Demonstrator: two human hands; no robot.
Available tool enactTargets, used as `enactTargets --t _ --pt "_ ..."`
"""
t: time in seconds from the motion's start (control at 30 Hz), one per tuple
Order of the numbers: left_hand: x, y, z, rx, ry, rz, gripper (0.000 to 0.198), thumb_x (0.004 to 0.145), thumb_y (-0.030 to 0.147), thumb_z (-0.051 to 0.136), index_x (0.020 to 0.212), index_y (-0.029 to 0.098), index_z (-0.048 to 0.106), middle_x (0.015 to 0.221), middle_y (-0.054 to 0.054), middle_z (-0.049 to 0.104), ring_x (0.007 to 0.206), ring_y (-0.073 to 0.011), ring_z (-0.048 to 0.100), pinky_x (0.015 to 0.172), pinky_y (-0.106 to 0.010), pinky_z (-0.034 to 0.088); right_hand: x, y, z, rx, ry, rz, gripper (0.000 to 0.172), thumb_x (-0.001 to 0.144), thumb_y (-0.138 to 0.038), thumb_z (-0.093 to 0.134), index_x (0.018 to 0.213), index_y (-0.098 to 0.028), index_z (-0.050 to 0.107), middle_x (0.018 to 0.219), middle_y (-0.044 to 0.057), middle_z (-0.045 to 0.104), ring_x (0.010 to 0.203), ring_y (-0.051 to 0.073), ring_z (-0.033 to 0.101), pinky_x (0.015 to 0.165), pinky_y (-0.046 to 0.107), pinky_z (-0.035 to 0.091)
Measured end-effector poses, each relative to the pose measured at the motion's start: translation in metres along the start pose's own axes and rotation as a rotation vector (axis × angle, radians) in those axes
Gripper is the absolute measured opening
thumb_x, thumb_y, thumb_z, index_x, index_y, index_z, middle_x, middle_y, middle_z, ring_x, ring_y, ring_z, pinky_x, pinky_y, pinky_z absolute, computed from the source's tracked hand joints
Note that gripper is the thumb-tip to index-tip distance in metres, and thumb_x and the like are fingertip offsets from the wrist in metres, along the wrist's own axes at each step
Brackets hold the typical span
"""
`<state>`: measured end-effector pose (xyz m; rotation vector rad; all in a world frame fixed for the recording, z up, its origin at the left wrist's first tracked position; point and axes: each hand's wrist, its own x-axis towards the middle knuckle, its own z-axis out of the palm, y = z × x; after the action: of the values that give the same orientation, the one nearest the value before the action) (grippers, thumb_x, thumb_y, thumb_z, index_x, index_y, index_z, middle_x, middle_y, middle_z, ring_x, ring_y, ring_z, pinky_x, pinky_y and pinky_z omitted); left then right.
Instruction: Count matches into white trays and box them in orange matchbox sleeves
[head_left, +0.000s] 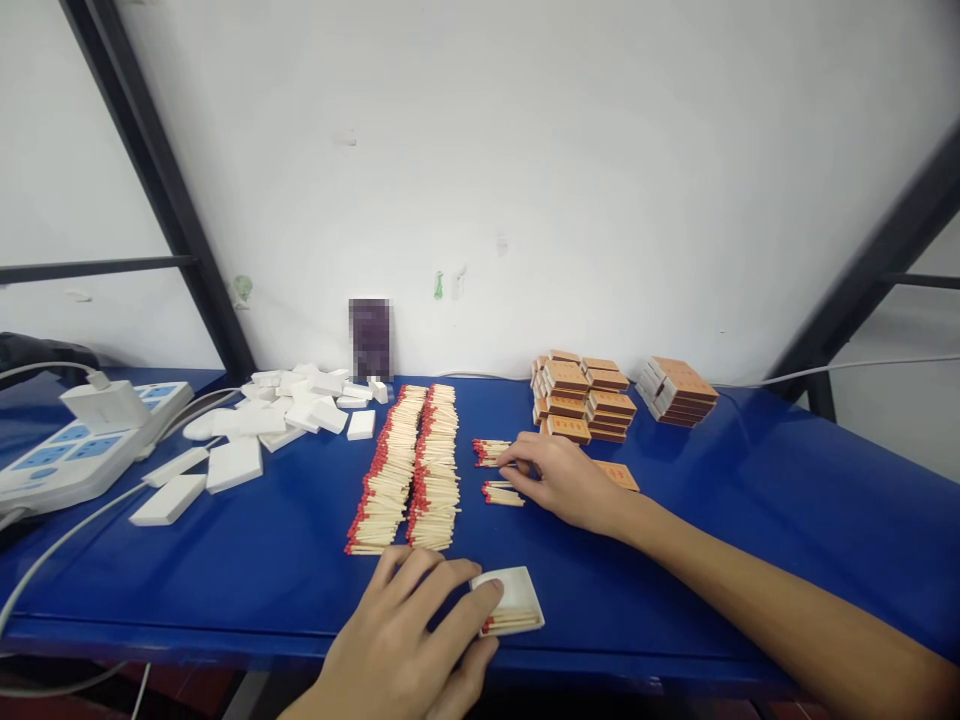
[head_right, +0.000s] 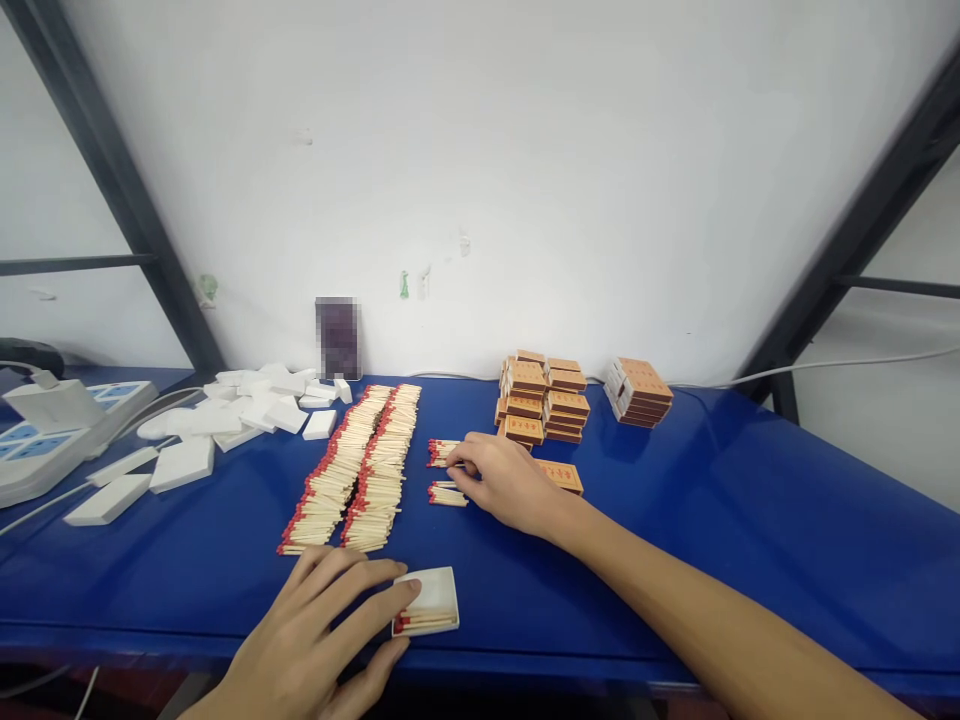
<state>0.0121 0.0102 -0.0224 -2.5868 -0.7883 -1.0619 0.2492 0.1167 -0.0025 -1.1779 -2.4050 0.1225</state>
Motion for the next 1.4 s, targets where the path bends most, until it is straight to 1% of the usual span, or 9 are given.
enactTargets --t 0.07,0.17,0.5,0.77,1.0,1.13,1.23,1.3,1.4 --pt "-0.001 0.0 -0.001 -0.007 -0.013 -0.003 0.021 0.091 0.013 0.054 0.109 0.016 0.065 0.1 -0.006 0.07 0.083 -0.0231 0.057 0.078 -0.036 0.042 0.0 0.004 0.001 -0.01 0.011 0.012 0.016 0.094 -0.018 0.053 0.09 -0.018 0.068 0.085 0.004 0.064 0.077 0.016 0.057 0.07 0.027 0.039" --pt "-0.001 0.001 -0.002 -0.021 -0.023 -0.012 0.021 0.092 0.014 0.054 0.109 0.017 0.064 0.101 -0.006 0.07 0.083 -0.0232 0.057 0.078 -0.037 0.042 0.002 0.007 0.003 -0.02 -0.008 0.015 0.019 0.095 -0.018 0.052 0.085 -0.018 0.068 0.083 0.004 0.063 0.075 0.016 0.056 0.069 0.027 0.039" --pt "-0.002 0.004 -0.003 -0.05 -0.087 -0.044 0.021 0.097 0.018 0.051 0.114 0.017 0.063 0.106 -0.007 0.068 0.09 -0.0246 0.057 0.082 -0.039 0.041 0.008 0.001 0.007 -0.029 -0.016 0.004 0.018 0.095 -0.016 0.051 0.088 -0.019 0.068 0.085 0.004 0.064 0.076 0.016 0.056 0.069 0.026 0.038" --pt "-0.003 0.003 -0.003 -0.051 -0.098 -0.045 0.022 0.097 0.018 0.051 0.115 0.018 0.062 0.107 -0.006 0.067 0.09 -0.0242 0.057 0.082 -0.039 0.042 0.01 0.001 0.006 0.015 -0.018 0.027 0.018 0.092 -0.015 0.053 0.077 -0.018 0.063 0.073 0.0 0.057 0.065 0.013 0.049 0.063 0.026 0.034" --pt "-0.001 0.005 -0.006 -0.074 -0.121 -0.064 0.021 0.097 0.017 0.051 0.114 0.018 0.062 0.107 -0.006 0.068 0.089 -0.0239 0.056 0.082 -0.039 0.042 -0.001 -0.011 -0.007 0.086 -0.08 0.018 0.023 0.091 -0.019 0.052 0.068 -0.019 0.056 0.063 -0.003 0.051 0.058 0.011 0.043 0.057 0.025 0.032" --pt "-0.001 0.006 -0.007 -0.103 -0.134 -0.101 0.021 0.097 0.017 0.051 0.116 0.019 0.061 0.105 -0.005 0.067 0.09 -0.0236 0.055 0.081 -0.038 0.041 -0.009 -0.014 -0.015 0.042 -0.073 0.009 0.021 0.094 -0.034 0.055 0.082 -0.018 0.063 0.068 -0.002 0.056 0.062 0.013 0.048 0.065 0.028 0.035" --pt "-0.001 0.006 -0.008 -0.139 -0.161 -0.133 0.023 0.097 0.018 0.052 0.119 0.02 0.059 0.107 -0.004 0.067 0.092 -0.0232 0.056 0.082 -0.038 0.041 -0.012 -0.013 -0.018 0.003 -0.109 -0.02 0.033 0.092 -0.05 0.059 0.1 -0.02 0.07 0.075 0.0 0.061 0.07 0.015 0.053 0.074 0.032 0.036" --pt "0.0 0.006 -0.008 -0.164 -0.163 -0.151 0.025 0.097 0.019 0.053 0.122 0.021 0.058 0.108 -0.004 0.067 0.093 -0.0227 0.056 0.083 -0.038 0.041 -0.012 -0.012 -0.02 0.018 -0.157 -0.041 0.035 0.092 -0.052 0.058 0.101 -0.022 0.074 0.078 0.001 0.064 0.072 0.016 0.054 0.073 0.031 0.037" --pt "0.0 0.005 -0.008 -0.186 -0.158 -0.176 0.029 0.096 0.019 0.055 0.125 0.021 0.056 0.109 -0.003 0.067 0.095 -0.0222 0.057 0.084 -0.037 0.042 -0.011 -0.014 -0.022 0.069 -0.223 -0.048 0.031 0.096 -0.046 0.055 0.097 -0.024 0.078 0.076 0.002 0.065 0.069 0.014 0.054 0.066 0.028 0.037"
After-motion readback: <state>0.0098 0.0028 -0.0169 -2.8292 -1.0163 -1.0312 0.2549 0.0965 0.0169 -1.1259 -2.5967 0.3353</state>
